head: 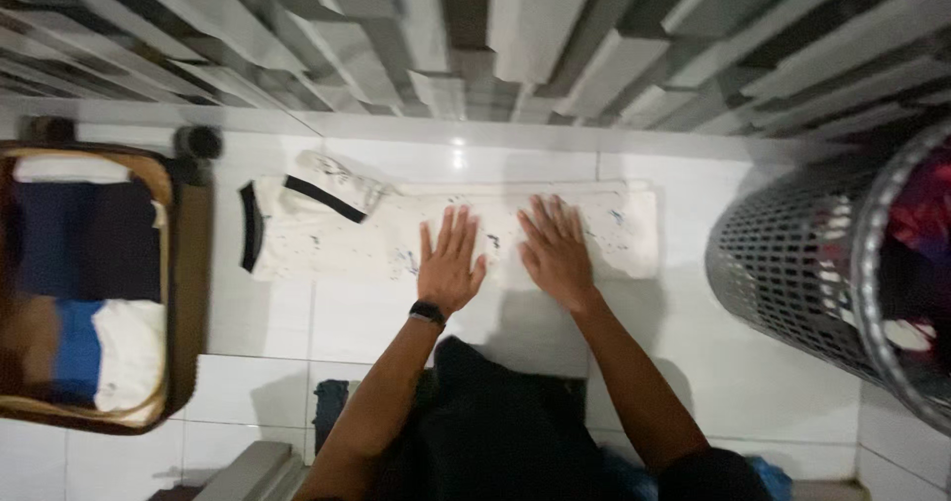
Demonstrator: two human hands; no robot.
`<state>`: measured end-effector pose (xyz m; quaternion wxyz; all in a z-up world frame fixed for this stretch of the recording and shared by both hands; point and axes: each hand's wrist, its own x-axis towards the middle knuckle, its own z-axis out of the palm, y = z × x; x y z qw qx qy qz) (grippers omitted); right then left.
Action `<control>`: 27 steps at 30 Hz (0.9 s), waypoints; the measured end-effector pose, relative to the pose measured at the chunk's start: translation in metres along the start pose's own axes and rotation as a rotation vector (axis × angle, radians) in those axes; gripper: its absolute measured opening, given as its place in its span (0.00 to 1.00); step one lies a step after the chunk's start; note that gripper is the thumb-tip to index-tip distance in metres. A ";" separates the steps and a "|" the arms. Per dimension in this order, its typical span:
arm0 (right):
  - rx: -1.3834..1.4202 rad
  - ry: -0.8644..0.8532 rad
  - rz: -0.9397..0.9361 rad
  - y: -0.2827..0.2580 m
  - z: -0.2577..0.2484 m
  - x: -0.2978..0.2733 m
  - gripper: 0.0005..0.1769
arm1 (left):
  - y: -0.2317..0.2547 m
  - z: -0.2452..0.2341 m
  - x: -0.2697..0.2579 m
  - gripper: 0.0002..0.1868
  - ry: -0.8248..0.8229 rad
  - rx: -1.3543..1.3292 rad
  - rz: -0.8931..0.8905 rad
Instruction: The person picks up a shirt from a basket, spreads it on the floor, and folds it into a small rectangle by folding in the sleeves and sides before placing it into a suitcase.
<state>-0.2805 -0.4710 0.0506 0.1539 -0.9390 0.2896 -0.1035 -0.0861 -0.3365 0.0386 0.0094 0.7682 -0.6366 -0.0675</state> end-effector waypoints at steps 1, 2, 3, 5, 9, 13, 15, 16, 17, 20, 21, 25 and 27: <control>-0.046 -0.007 0.011 -0.001 0.000 0.000 0.32 | -0.017 -0.001 -0.008 0.38 0.006 -0.021 -0.014; -0.085 -0.019 0.014 -0.002 0.002 0.002 0.31 | -0.036 -0.002 -0.018 0.38 0.008 -0.041 -0.039; -0.076 -0.015 -0.004 0.000 0.004 0.005 0.31 | -0.055 -0.003 -0.025 0.38 0.011 -0.031 -0.055; -0.161 -0.062 0.010 -0.001 0.005 0.004 0.32 | -0.091 -0.004 -0.048 0.38 0.019 -0.088 -0.051; -0.152 -0.069 0.022 -0.001 0.008 0.007 0.35 | -0.161 -0.010 -0.074 0.39 0.089 -0.144 -0.057; -0.165 -0.061 0.035 -0.010 0.012 0.000 0.34 | -0.214 -0.012 -0.117 0.37 0.076 -0.061 -0.157; -0.162 -0.055 0.055 -0.011 0.012 0.007 0.34 | -0.239 -0.010 -0.121 0.36 0.109 -0.037 -0.161; -0.162 -0.079 0.103 -0.015 0.013 0.008 0.34 | -0.249 -0.008 -0.126 0.36 0.100 -0.086 -0.193; -0.161 -0.102 0.151 -0.019 0.015 0.009 0.35 | -0.259 -0.006 -0.131 0.36 0.091 -0.134 -0.225; -0.144 -0.100 0.243 -0.032 0.019 0.014 0.35 | -0.284 0.003 -0.143 0.34 0.069 -0.152 -0.280; -0.149 -0.098 0.230 -0.038 0.021 0.015 0.35 | -0.288 0.004 -0.146 0.34 0.078 -0.154 -0.291; -0.100 0.007 0.356 -0.062 0.031 0.016 0.35 | -0.283 -0.008 -0.167 0.34 0.330 -0.223 -0.514; -0.099 0.021 0.402 -0.068 0.038 0.022 0.35 | -0.273 -0.020 -0.173 0.33 0.447 -0.365 -0.655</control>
